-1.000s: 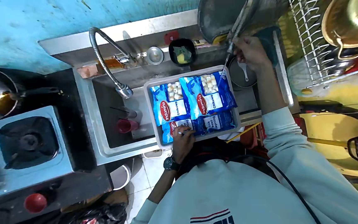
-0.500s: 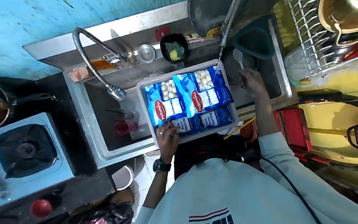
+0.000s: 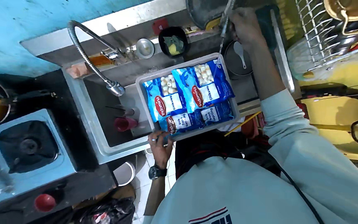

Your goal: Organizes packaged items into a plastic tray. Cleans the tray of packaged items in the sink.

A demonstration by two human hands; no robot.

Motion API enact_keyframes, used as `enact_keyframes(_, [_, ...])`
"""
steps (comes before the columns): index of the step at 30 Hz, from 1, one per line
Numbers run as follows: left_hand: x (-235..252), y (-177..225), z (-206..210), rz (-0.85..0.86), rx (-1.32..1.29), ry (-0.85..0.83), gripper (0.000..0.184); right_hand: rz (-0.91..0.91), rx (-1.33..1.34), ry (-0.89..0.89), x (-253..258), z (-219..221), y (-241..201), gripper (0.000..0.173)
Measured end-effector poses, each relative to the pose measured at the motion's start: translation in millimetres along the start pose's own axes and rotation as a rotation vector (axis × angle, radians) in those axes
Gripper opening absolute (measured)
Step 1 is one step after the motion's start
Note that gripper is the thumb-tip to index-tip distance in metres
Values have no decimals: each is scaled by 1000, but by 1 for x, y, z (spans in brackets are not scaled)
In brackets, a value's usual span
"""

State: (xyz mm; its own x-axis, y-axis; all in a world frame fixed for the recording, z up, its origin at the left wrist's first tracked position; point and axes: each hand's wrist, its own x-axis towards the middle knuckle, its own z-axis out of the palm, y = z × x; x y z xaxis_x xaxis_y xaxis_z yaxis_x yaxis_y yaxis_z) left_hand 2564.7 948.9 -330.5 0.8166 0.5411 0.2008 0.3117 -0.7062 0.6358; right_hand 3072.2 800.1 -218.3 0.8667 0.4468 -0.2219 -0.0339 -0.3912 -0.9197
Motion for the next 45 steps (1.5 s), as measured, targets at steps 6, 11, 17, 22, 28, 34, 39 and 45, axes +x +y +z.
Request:
enact_keyframes(6, [-11, 25, 23, 180, 10, -177, 26, 4, -13, 40, -5, 0, -12, 32])
enact_keyframes(11, [10, 46, 54, 337, -36, -260, 16, 59, -21, 47, -9, -5, -20, 32])
enact_keyframes(17, [12, 43, 62, 383, -26, -198, 15, 75, 8, 13, -10, -5, -21, 36])
enact_keyframes(22, [11, 44, 63, 357, -22, -206, 17, 86, 11, -14, -8, -6, -33, 32])
enact_keyframes(28, [11, 44, 63, 346, -1, -214, 17, 83, 20, -18, -3, -4, -32, 30])
enact_keyframes(34, [13, 45, 58, 320, -29, -245, 14, 74, 72, 3, -5, -7, -21, 34])
enact_keyframes(39, [14, 45, 53, 260, -124, -250, 11, 109, 145, 42, -16, -12, -21, 32])
enact_keyframes(45, [13, 45, 52, 258, -135, -257, 12, 101, 174, 44, -23, -15, -23, 33])
